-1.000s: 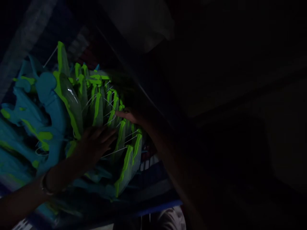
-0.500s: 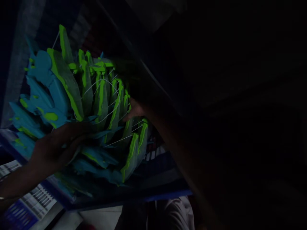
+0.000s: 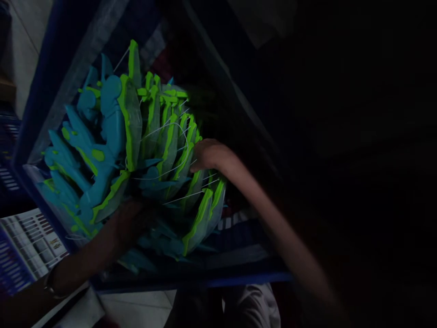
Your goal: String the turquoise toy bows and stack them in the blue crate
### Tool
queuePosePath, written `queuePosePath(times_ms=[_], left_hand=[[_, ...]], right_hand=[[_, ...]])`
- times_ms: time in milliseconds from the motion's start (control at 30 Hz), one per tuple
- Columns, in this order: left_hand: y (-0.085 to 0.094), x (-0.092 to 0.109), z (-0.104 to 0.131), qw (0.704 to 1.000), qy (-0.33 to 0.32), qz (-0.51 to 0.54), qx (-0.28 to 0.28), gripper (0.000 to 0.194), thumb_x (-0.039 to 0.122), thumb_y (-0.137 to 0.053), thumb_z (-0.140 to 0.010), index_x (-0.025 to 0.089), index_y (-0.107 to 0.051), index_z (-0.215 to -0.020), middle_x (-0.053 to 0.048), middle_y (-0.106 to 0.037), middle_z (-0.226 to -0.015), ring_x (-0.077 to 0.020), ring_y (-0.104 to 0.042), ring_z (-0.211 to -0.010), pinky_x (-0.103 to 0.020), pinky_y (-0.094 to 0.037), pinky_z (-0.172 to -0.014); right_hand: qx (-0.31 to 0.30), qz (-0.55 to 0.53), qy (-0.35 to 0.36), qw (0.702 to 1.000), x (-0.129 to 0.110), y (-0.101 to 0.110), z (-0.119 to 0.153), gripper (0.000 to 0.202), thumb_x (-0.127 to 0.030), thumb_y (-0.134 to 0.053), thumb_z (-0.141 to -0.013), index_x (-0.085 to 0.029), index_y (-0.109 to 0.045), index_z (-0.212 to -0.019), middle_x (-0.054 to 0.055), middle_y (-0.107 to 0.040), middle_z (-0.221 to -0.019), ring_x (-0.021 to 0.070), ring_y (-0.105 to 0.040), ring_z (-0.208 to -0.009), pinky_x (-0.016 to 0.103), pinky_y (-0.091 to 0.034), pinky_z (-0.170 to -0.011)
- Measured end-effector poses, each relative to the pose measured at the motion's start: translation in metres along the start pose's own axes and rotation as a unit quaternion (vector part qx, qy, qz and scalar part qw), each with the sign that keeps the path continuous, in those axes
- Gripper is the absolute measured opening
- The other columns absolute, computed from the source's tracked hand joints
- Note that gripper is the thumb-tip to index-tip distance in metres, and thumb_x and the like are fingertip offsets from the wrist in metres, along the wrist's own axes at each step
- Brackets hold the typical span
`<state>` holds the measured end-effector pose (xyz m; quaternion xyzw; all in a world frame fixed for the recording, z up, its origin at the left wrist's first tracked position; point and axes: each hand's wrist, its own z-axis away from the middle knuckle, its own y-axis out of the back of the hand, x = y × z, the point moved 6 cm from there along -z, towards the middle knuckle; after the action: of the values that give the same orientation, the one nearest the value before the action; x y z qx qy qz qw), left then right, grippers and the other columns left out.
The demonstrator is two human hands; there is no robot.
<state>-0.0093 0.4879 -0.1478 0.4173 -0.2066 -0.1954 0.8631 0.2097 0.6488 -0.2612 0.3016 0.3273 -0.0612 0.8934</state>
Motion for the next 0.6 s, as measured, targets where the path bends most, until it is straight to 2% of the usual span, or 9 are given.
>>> queuePosePath(times_ms=[100,200,300,367,467,600], left_hand=[[-0.005,-0.017,0.009,0.998,0.026,0.05,0.033,0.03,0.018,-0.046,-0.097,0.021,-0.065,-0.12,-0.011,-0.067,-0.118,-0.0278,-0.062,-0.115,-0.045,-0.054,-0.101],[-0.005,-0.02,0.016,0.995,-0.038,0.082,0.039,0.03,0.017,-0.047,-0.096,0.019,-0.065,-0.12,-0.013,-0.066,-0.124,-0.0294,-0.058,-0.123,-0.049,-0.05,-0.108],[0.005,-0.013,0.019,0.992,-0.084,0.087,0.027,0.036,0.013,-0.053,-0.092,0.017,-0.062,-0.126,-0.014,-0.065,-0.129,-0.031,-0.054,-0.131,-0.052,-0.045,-0.116],[0.013,-0.009,0.019,0.993,-0.073,0.091,-0.001,0.041,0.011,-0.053,-0.092,0.018,-0.059,-0.132,-0.013,-0.062,-0.135,-0.0306,-0.051,-0.135,-0.051,-0.044,-0.118],[0.026,-0.003,0.019,0.992,-0.058,0.108,-0.033,0.049,0.009,-0.049,-0.095,0.022,-0.053,-0.142,-0.012,-0.055,-0.147,-0.0289,-0.044,-0.144,-0.047,-0.044,-0.12],[0.041,0.0,0.022,0.988,-0.079,0.129,-0.022,0.057,0.009,-0.046,-0.094,0.024,-0.045,-0.15,-0.01,-0.047,-0.156,-0.0285,-0.035,-0.151,-0.049,-0.039,-0.124]], right_hand=[[-0.049,-0.012,-0.023,0.998,-0.005,-0.004,0.004,0.033,-0.043,-0.085,-0.079,-0.012,-0.076,-0.084,0.009,-0.068,-0.069,0.0277,-0.071,-0.077,0.034,-0.057,-0.071],[-0.081,-0.107,-0.056,0.989,-0.005,-0.01,0.004,0.019,-0.03,-0.077,-0.088,-0.011,-0.075,-0.086,0.007,-0.067,-0.064,0.0242,-0.068,-0.062,0.036,-0.057,-0.064],[-0.049,-0.263,-0.072,0.961,0.0,-0.012,0.001,0.005,-0.013,-0.074,-0.084,-0.014,-0.071,-0.08,0.006,-0.071,-0.076,0.0204,-0.069,-0.067,0.03,-0.058,-0.06],[-0.041,-0.356,-0.076,0.93,0.004,-0.015,0.0,0.012,-0.008,-0.07,-0.084,-0.014,-0.069,-0.074,0.007,-0.073,-0.082,0.0195,-0.07,-0.077,0.024,-0.057,-0.059],[-0.061,-0.445,-0.086,0.889,0.01,-0.024,-0.003,0.013,-0.014,-0.07,-0.088,-0.014,-0.071,-0.075,0.008,-0.075,-0.084,0.019,-0.071,-0.083,0.022,-0.057,-0.059],[-0.045,-0.511,-0.11,0.851,0.018,-0.032,-0.009,0.017,-0.024,-0.071,-0.091,-0.014,-0.072,-0.078,0.009,-0.076,-0.086,0.0177,-0.071,-0.078,0.024,-0.06,-0.062]])
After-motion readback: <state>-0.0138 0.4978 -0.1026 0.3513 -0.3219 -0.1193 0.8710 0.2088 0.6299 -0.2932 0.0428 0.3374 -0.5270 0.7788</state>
